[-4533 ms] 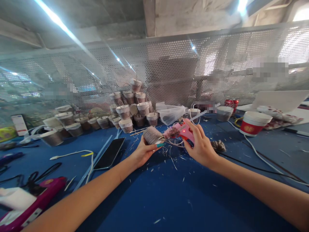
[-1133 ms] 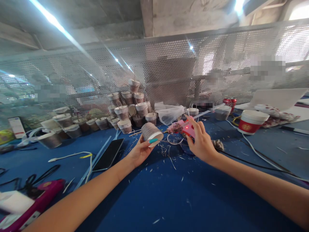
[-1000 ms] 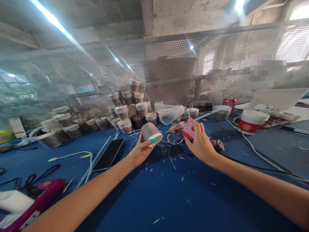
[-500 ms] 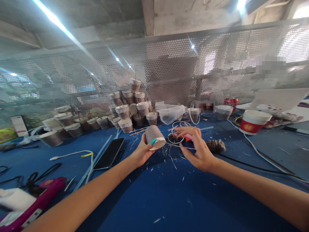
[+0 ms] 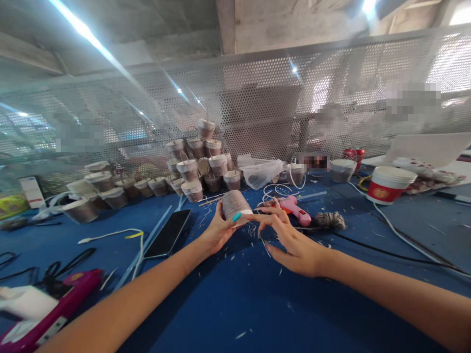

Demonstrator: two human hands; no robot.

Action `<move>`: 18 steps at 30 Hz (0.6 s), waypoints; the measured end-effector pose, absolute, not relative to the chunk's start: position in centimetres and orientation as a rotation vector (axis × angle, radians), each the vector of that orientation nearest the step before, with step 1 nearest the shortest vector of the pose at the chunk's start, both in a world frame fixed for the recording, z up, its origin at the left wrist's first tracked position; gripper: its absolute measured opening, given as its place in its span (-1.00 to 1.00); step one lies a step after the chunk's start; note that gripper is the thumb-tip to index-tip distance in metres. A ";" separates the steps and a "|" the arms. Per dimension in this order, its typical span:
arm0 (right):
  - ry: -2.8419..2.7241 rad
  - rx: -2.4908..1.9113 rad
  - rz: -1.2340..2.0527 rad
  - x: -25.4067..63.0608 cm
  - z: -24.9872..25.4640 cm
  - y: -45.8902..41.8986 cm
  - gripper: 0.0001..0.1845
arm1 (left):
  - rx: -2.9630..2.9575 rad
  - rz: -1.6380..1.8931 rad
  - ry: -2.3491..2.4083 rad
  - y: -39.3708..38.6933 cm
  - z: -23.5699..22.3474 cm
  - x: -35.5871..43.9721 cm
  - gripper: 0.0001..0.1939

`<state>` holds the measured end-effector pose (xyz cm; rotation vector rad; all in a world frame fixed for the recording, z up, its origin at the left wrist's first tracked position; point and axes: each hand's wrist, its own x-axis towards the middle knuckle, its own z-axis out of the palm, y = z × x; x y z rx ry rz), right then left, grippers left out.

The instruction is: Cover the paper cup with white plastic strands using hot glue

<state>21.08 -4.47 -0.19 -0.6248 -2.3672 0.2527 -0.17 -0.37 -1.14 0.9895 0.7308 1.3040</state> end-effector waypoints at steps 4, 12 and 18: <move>-2.353 -0.662 0.280 21.0 -0.3 -4.5 -0.56 | 1.014 1.277 0.762 -0.5 -1.0 -0.2 0.03; -2.280 -0.690 0.319 21.1 -0.5 -4.0 -0.58 | 1.017 1.270 0.771 -0.7 -0.8 -0.1 0.01; -2.177 -0.724 0.318 21.2 -0.7 -3.6 -0.61 | 1.013 1.292 0.774 -0.5 -0.9 -0.3 -0.04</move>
